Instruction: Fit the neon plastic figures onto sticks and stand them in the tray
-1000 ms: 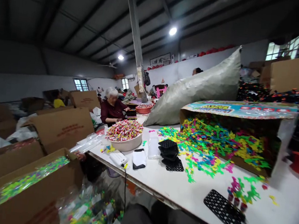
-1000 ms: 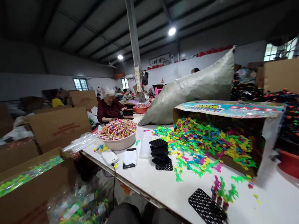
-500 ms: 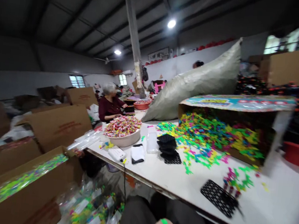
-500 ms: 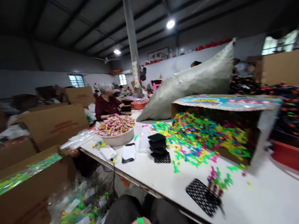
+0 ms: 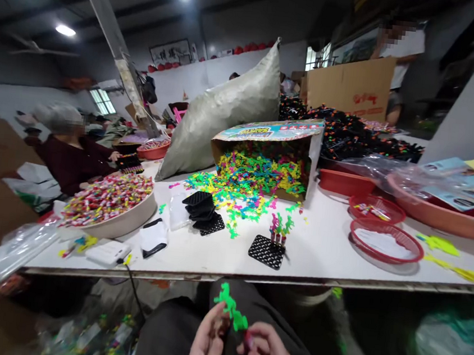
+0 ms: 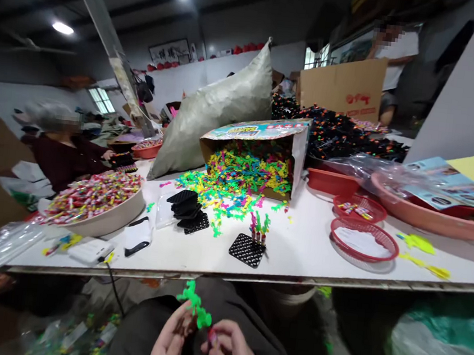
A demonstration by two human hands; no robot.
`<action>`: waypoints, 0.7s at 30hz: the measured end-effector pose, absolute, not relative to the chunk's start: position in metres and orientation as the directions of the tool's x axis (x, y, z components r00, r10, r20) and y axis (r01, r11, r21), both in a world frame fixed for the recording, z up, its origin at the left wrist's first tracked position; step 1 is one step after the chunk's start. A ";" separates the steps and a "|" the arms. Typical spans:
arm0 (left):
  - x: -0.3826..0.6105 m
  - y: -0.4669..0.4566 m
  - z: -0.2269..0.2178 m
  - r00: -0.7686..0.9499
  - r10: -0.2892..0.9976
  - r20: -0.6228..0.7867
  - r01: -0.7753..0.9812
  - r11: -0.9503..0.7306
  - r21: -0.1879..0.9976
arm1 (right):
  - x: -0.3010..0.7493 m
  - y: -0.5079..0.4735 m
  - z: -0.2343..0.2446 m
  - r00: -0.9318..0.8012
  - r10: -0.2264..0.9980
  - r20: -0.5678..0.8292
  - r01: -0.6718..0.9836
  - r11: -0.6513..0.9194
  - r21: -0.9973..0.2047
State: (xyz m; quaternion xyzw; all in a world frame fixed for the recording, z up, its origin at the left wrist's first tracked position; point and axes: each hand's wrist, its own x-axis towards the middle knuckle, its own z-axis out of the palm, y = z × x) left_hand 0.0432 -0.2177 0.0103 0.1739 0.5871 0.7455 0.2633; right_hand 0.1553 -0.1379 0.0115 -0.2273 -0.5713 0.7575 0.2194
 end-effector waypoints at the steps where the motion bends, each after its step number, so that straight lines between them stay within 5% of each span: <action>1: 0.047 -0.216 0.009 -0.781 0.624 -0.021 -0.142 -0.144 0.979 | 0.155 -0.138 0.014 -0.791 0.605 -0.089 -0.123 -0.300 -0.946; 6: 0.061 -0.211 0.009 -0.739 0.671 0.067 0.149 0.067 0.987 | 0.152 -0.135 0.030 -0.818 0.569 -0.085 -0.237 -0.468 -0.851; 15: 0.068 -0.212 0.020 -0.714 0.698 0.059 0.167 0.087 0.982 | 0.147 -0.142 0.010 -0.789 0.579 -0.205 -0.142 -0.498 -0.856; 18: 0.057 -0.202 0.031 -0.664 0.739 0.115 0.192 0.021 0.981 | 0.152 -0.120 0.016 -0.790 0.599 -0.131 -0.097 -0.334 -0.937; 21: 0.032 -0.165 0.050 -0.656 0.730 0.192 0.173 -0.103 0.980 | 0.162 -0.064 0.025 -0.659 0.750 0.054 -0.048 0.029 -0.998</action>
